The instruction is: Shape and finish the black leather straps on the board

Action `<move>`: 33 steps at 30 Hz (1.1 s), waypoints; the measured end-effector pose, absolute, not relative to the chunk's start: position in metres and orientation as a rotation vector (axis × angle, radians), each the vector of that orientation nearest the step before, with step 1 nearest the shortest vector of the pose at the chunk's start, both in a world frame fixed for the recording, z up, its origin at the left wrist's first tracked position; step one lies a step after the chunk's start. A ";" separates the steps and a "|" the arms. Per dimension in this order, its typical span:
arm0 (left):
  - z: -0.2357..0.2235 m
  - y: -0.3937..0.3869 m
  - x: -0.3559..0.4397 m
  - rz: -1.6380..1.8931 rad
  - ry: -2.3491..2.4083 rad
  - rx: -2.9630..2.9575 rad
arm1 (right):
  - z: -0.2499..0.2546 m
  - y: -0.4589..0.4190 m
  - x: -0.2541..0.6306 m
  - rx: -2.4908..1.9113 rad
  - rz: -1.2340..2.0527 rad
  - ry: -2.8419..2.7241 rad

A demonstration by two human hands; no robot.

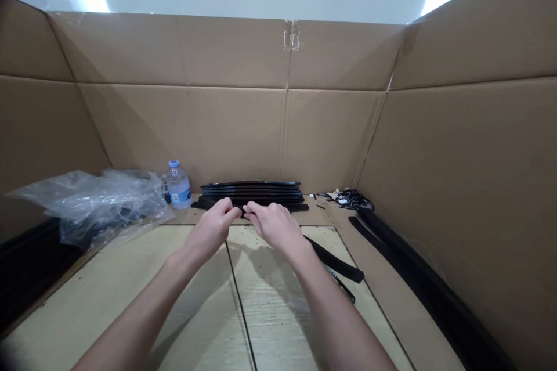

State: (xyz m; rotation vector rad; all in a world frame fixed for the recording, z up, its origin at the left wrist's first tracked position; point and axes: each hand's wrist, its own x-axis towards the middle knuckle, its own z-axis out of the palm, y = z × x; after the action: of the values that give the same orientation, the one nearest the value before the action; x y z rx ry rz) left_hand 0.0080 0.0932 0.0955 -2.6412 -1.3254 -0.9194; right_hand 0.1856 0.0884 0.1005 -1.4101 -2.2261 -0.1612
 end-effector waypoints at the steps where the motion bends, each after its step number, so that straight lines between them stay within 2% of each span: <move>1: 0.097 0.093 0.008 -0.904 -1.367 -2.670 | 0.101 0.088 0.186 -1.409 -0.154 -2.242; 8: 0.096 0.095 0.007 -0.882 -1.364 -2.711 | 0.099 0.088 0.186 -1.369 -0.077 -2.320; 15: 0.093 0.099 0.000 -0.834 -1.049 -2.564 | 0.098 0.087 0.182 -1.363 -0.016 -2.364; 33: 0.088 0.111 -0.003 -1.271 -1.222 -2.699 | 0.098 0.082 0.179 -1.402 -0.224 -2.463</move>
State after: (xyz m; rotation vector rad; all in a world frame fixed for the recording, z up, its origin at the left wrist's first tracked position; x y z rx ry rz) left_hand -0.0026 0.1106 0.0879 -2.6993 -1.2221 -1.2706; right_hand 0.1790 0.0824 0.0982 -1.4025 -2.4634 -0.2244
